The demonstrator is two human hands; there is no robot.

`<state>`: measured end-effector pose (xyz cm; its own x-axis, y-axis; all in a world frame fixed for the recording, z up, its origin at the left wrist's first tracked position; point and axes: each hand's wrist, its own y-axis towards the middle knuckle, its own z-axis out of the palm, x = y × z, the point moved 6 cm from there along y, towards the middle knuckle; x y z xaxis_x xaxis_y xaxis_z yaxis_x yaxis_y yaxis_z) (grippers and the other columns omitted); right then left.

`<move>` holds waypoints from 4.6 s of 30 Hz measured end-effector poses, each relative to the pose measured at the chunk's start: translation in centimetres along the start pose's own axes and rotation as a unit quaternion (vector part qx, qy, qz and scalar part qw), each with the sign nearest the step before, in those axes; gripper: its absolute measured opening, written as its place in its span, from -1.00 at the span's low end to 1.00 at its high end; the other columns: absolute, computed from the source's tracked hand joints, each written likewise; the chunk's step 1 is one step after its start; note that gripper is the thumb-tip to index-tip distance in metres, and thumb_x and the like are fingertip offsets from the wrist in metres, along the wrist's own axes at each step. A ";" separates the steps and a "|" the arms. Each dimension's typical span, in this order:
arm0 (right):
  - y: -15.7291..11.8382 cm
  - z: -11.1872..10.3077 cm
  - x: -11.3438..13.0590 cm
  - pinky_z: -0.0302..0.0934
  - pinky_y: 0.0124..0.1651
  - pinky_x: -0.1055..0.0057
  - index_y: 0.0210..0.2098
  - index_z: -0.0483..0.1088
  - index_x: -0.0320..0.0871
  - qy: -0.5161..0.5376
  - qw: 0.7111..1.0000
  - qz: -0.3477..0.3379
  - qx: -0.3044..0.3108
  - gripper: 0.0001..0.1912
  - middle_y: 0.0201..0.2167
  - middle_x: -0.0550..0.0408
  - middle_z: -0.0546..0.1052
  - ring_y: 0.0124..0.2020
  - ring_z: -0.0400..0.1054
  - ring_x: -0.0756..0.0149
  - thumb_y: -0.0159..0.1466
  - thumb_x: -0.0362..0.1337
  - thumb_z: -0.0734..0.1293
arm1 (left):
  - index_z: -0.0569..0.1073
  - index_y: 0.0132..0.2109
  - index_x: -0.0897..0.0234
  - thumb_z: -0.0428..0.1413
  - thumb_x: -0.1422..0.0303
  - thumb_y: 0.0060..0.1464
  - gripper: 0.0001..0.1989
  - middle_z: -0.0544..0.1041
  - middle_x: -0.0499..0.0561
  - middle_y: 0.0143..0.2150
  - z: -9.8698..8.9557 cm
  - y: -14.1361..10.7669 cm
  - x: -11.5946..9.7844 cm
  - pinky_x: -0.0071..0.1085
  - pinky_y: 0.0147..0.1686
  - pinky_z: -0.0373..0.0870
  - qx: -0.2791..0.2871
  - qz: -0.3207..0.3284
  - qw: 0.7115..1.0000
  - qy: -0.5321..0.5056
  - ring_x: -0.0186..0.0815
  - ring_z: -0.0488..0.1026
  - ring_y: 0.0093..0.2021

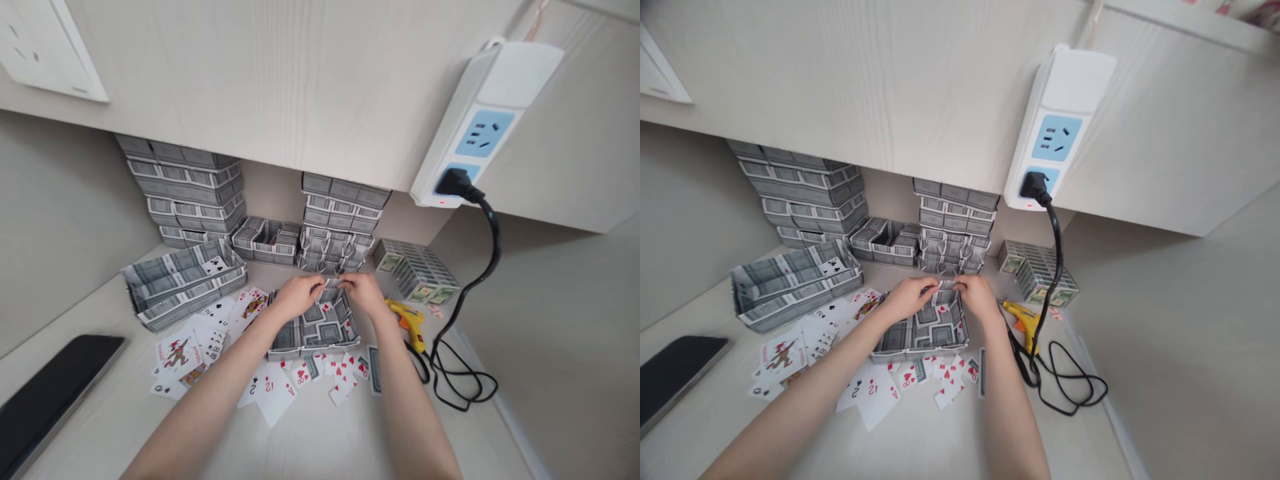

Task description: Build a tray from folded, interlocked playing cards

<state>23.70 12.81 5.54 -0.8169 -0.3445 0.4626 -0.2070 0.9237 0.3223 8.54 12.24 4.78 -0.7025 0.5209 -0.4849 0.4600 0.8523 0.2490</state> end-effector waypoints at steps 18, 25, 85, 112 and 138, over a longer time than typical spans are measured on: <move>-0.2 -0.4 3.7 0.16 -0.27 0.51 -0.36 0.49 -0.04 -0.075 0.997 -0.023 0.018 -0.66 -0.35 0.13 0.56 -0.27 0.41 0.32 0.08 -0.52 0.17 | 0.40 -0.09 0.13 -0.01 0.29 0.06 -0.74 0.53 -0.01 -0.18 0.5 0.0 0.4 -0.42 -0.19 0.29 0.016 -0.022 0.999 0.024 -0.24 0.45 -0.16; -0.3 -0.7 5.2 0.13 -0.24 0.45 -0.38 0.49 -0.08 -0.185 0.982 0.005 0.031 -0.70 -0.40 0.02 0.56 -0.32 0.40 0.25 0.07 -0.49 0.18 | 0.40 -0.07 0.14 -0.03 0.28 0.07 -0.73 0.52 0.01 -0.16 0.6 0.0 0.2 -0.39 -0.17 0.29 0.030 -0.033 0.998 0.043 -0.23 0.44 -0.15; -0.4 0.1 4.6 0.12 -0.22 0.52 -0.29 0.49 -0.11 -0.133 0.982 0.013 0.134 -0.75 -0.33 0.03 0.55 -0.21 0.38 0.32 0.19 -0.36 0.18 | 0.39 -0.18 0.20 0.01 0.34 0.00 -0.81 0.51 0.01 -0.19 0.8 0.4 0.6 -0.39 -0.27 0.30 -0.001 0.001 0.999 0.046 -0.22 0.44 -0.22; -0.3 -1.9 0.9 0.20 -0.18 0.49 -0.37 0.51 -0.13 0.043 0.998 0.034 0.033 -0.76 -0.40 0.12 0.57 -0.30 0.42 0.34 0.08 -0.47 0.24 | 0.40 -0.24 0.21 -0.04 0.27 0.06 -0.81 0.52 -0.01 -0.34 0.6 0.5 0.3 -0.46 -0.36 0.27 -0.002 0.006 0.999 0.039 -0.29 0.44 -0.34; -0.1 -1.1 0.4 0.21 -0.24 0.50 -0.39 0.49 -0.16 0.047 0.998 0.037 -0.020 -0.73 -0.44 0.11 0.56 -0.36 0.43 0.36 0.06 -0.49 0.19 | 0.32 -0.05 0.21 -0.10 0.24 0.12 -0.71 0.53 0.08 -0.26 1.2 0.2 0.1 -0.39 -0.28 0.28 0.048 -0.002 0.996 0.081 -0.20 0.47 -0.26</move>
<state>24.00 12.36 6.56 -0.7747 -0.2907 0.5616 -0.1235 0.9405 0.3165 9.22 12.44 3.83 -0.7788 0.5256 -0.3424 0.5016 0.8496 0.1632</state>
